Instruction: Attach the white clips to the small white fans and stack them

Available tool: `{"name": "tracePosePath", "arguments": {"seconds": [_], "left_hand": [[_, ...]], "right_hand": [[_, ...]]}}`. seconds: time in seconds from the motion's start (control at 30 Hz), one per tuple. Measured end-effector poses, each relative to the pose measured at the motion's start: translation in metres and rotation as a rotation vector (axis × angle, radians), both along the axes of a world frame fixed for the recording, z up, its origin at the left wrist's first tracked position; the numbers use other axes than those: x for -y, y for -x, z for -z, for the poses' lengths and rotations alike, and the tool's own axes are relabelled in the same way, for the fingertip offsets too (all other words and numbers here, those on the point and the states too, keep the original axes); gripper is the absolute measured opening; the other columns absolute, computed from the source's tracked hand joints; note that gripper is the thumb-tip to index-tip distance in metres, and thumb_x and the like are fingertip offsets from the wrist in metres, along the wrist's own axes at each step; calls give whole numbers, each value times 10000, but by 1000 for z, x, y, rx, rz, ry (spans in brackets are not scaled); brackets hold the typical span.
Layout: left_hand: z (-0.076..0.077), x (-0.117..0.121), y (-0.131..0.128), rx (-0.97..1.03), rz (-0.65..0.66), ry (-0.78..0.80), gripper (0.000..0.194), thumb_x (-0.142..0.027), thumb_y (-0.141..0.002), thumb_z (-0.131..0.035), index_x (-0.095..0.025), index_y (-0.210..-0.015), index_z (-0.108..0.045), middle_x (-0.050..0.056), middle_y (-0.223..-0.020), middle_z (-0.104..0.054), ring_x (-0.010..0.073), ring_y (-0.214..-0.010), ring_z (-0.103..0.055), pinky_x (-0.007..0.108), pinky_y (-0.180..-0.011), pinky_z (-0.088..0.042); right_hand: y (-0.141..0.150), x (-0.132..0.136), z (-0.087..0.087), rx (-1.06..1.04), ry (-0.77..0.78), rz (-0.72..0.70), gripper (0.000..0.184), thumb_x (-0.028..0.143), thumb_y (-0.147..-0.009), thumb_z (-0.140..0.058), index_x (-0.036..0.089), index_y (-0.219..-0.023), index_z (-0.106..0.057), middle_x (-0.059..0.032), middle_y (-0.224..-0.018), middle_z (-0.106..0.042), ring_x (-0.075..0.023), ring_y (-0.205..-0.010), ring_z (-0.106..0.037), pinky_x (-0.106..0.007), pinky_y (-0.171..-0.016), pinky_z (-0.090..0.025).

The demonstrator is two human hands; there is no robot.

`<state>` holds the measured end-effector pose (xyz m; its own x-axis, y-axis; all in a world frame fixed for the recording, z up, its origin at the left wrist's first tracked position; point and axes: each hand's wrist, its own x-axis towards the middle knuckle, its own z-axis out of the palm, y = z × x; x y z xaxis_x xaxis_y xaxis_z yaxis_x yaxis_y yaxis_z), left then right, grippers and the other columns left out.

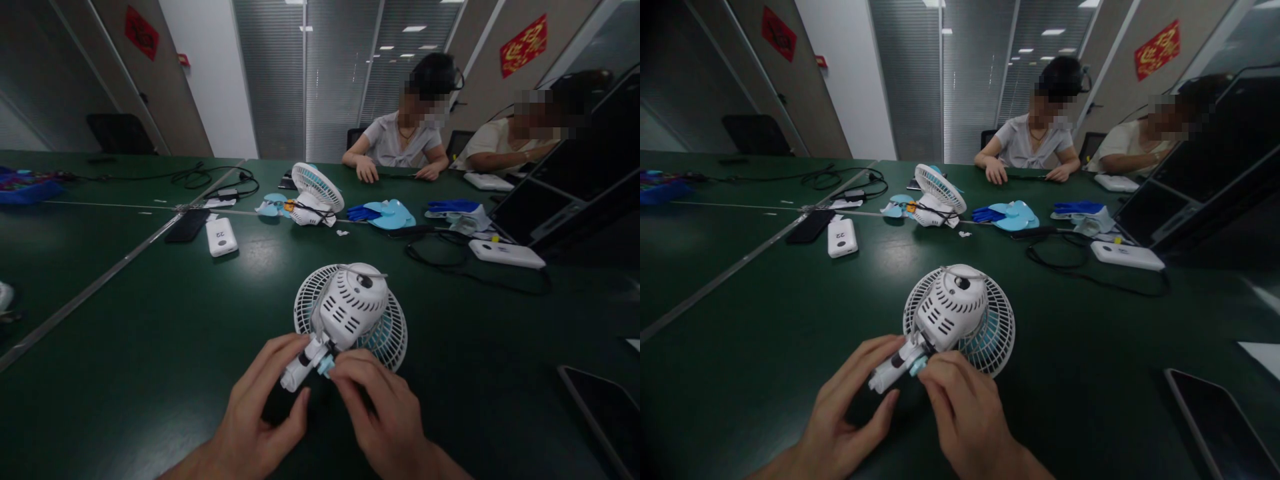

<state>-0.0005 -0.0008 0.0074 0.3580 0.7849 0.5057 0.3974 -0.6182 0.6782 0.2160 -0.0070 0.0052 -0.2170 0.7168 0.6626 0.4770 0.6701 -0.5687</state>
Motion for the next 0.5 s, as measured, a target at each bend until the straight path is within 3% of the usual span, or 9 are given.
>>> {"name": "tracePosePath", "arguments": {"seconds": [0.13,0.3,0.5], "left_hand": [[0,0,-1,-17,-20,-14,549,-95,-942,-595,-241,-1468,-536,99,-1387,-656,190,-1272,-669,300,-1112,-575],[4,0,-1,-13,0,-37,551,-87,-945,-583,-204,-1480,-529,125,-1424,-646,198,-1306,-655,318,-1138,-565],[6,1,-2,-15,-14,-51,561,-99,-949,-576,-198,-1498,-517,114,-1457,-629,185,-1360,-619,295,-1175,-528]], "right_hand": [[0,1,-1,-17,109,4,139,140,-1048,-579,222,-1134,-651,-24,-917,-750,-159,-830,-774,-225,-762,-635],[-18,0,6,201,-61,-26,304,97,-1047,-577,172,-1333,-647,-85,-1131,-782,-190,-1020,-777,-264,-897,-628],[-11,-4,-1,276,-138,64,216,128,-1081,-516,129,-1173,-711,-85,-983,-786,-175,-847,-774,-262,-700,-589]]}}
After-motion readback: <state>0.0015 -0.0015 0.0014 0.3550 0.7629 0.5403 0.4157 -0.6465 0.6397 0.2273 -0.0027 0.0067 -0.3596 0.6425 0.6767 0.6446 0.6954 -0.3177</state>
